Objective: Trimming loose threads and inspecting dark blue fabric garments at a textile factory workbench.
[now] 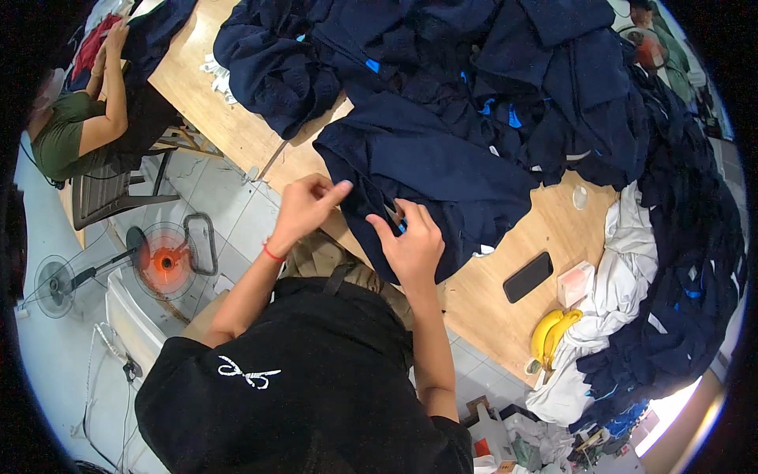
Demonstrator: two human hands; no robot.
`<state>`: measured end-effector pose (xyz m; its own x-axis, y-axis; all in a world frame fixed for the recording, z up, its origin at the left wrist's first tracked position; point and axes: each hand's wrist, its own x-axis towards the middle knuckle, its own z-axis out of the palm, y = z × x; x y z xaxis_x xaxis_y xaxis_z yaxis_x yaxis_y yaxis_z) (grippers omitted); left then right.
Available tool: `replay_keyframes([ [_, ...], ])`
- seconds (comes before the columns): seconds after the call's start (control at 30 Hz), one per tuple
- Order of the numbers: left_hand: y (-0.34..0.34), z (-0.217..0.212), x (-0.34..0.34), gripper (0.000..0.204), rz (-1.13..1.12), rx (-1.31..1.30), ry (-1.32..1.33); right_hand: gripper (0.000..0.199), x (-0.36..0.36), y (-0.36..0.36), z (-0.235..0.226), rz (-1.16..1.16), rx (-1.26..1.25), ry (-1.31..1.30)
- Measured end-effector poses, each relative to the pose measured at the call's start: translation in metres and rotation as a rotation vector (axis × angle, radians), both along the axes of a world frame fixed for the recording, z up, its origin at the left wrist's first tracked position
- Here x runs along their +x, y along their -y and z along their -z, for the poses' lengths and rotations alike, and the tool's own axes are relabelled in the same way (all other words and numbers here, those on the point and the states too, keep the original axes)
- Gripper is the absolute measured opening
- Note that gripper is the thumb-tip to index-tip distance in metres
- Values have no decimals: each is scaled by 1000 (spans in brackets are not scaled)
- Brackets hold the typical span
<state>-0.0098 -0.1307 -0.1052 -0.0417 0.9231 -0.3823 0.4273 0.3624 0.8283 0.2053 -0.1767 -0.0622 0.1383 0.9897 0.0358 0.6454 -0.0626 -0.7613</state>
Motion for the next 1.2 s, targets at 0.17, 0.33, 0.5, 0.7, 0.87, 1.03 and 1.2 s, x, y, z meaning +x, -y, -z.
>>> replay_keyframes([
  [0.17,-14,11,7,28,67,161,-146,21,9,-7,4,7,44,99],
  [0.33,-34,-24,-32,18,-350,671,-272,20,78,5,-36,609,253,128],
  [0.5,-35,-55,8,25,-527,636,321,17,89,14,-45,755,436,-110],
  [0.7,-24,-55,10,29,-465,636,440,9,91,22,-65,898,414,-768],
  [0.87,-22,-62,16,31,-453,588,658,4,114,33,-70,797,302,-1236],
  [1.03,-22,-67,25,34,-498,562,794,10,120,41,-64,746,291,-1311],
  [1.2,-23,-63,19,36,-490,518,827,6,115,42,-67,653,323,-1340],
])
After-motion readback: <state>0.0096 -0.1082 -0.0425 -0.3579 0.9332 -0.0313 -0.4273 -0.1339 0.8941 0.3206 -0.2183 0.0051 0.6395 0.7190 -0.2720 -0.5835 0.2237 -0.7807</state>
